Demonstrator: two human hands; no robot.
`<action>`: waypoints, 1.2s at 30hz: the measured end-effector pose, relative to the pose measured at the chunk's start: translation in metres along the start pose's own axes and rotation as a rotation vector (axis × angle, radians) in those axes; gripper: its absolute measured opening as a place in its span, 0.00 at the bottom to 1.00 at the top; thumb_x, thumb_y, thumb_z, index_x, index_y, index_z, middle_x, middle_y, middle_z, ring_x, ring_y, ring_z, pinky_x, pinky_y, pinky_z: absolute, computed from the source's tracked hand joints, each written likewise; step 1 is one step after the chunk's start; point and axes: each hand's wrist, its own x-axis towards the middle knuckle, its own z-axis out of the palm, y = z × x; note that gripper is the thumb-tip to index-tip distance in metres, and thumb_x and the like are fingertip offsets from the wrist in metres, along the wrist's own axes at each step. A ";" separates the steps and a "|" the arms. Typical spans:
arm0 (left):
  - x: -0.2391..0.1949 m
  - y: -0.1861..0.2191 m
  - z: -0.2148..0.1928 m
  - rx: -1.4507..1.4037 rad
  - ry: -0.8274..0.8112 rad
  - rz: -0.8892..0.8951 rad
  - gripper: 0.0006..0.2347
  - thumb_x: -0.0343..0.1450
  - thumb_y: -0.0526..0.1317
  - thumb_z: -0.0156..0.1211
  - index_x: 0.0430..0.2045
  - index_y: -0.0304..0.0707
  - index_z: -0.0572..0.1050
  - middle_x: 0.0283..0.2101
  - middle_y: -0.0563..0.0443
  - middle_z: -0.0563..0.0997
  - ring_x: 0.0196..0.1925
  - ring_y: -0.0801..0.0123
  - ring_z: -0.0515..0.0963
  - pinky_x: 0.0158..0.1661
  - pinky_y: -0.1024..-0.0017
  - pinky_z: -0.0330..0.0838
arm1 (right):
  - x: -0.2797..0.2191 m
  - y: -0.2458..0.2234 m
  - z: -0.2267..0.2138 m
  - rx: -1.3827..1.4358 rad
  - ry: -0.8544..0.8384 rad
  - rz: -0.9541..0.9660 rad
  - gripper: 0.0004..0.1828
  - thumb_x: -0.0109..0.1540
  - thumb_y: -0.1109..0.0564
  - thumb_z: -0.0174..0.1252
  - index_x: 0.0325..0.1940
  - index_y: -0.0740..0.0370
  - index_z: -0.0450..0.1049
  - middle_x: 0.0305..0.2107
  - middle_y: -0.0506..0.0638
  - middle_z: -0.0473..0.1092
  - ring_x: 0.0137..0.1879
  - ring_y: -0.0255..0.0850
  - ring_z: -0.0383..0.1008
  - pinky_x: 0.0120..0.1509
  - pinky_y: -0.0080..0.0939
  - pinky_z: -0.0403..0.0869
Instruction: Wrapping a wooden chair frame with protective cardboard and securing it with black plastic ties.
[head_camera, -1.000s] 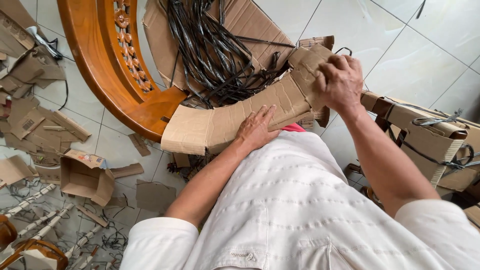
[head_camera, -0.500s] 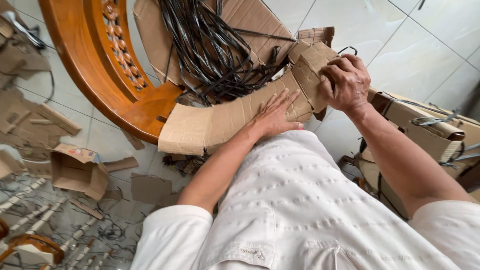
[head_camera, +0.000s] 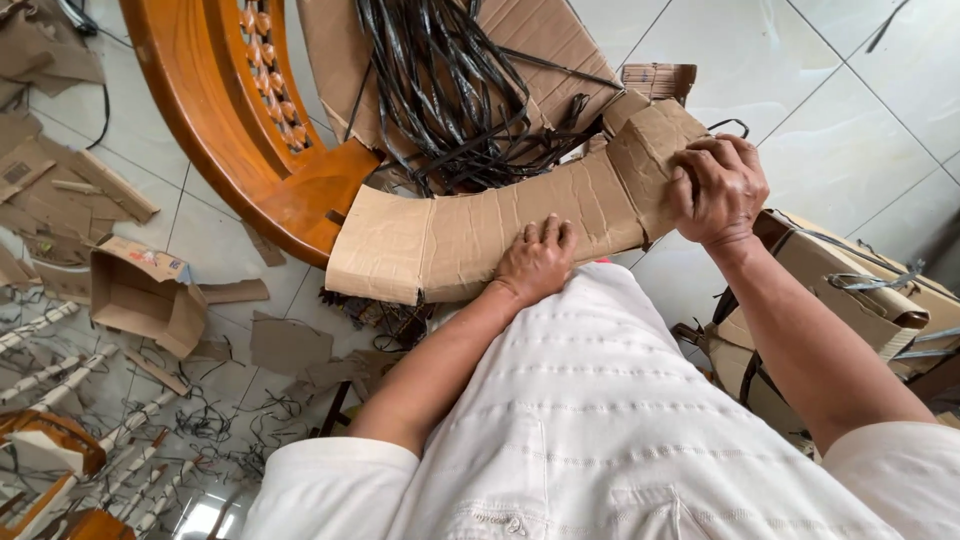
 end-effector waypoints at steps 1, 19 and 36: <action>-0.002 0.001 0.004 0.005 -0.002 -0.005 0.28 0.61 0.53 0.63 0.50 0.33 0.73 0.48 0.27 0.79 0.37 0.35 0.83 0.36 0.52 0.80 | -0.002 0.001 0.001 0.007 0.000 -0.003 0.07 0.61 0.52 0.60 0.39 0.49 0.83 0.36 0.46 0.78 0.52 0.46 0.80 0.63 0.40 0.77; 0.018 0.007 -0.036 -0.049 0.008 -0.104 0.25 0.57 0.49 0.65 0.46 0.39 0.76 0.47 0.34 0.78 0.40 0.37 0.82 0.39 0.54 0.79 | 0.104 -0.077 0.213 0.608 -0.990 0.241 0.19 0.65 0.46 0.52 0.57 0.47 0.78 0.57 0.60 0.71 0.64 0.67 0.69 0.63 0.65 0.69; 0.020 0.007 -0.038 -0.108 0.094 -0.136 0.20 0.58 0.44 0.59 0.41 0.38 0.76 0.40 0.34 0.77 0.35 0.40 0.80 0.35 0.56 0.75 | 0.133 -0.107 0.176 1.198 -0.953 0.868 0.20 0.65 0.57 0.50 0.57 0.67 0.77 0.53 0.63 0.74 0.58 0.49 0.77 0.61 0.48 0.77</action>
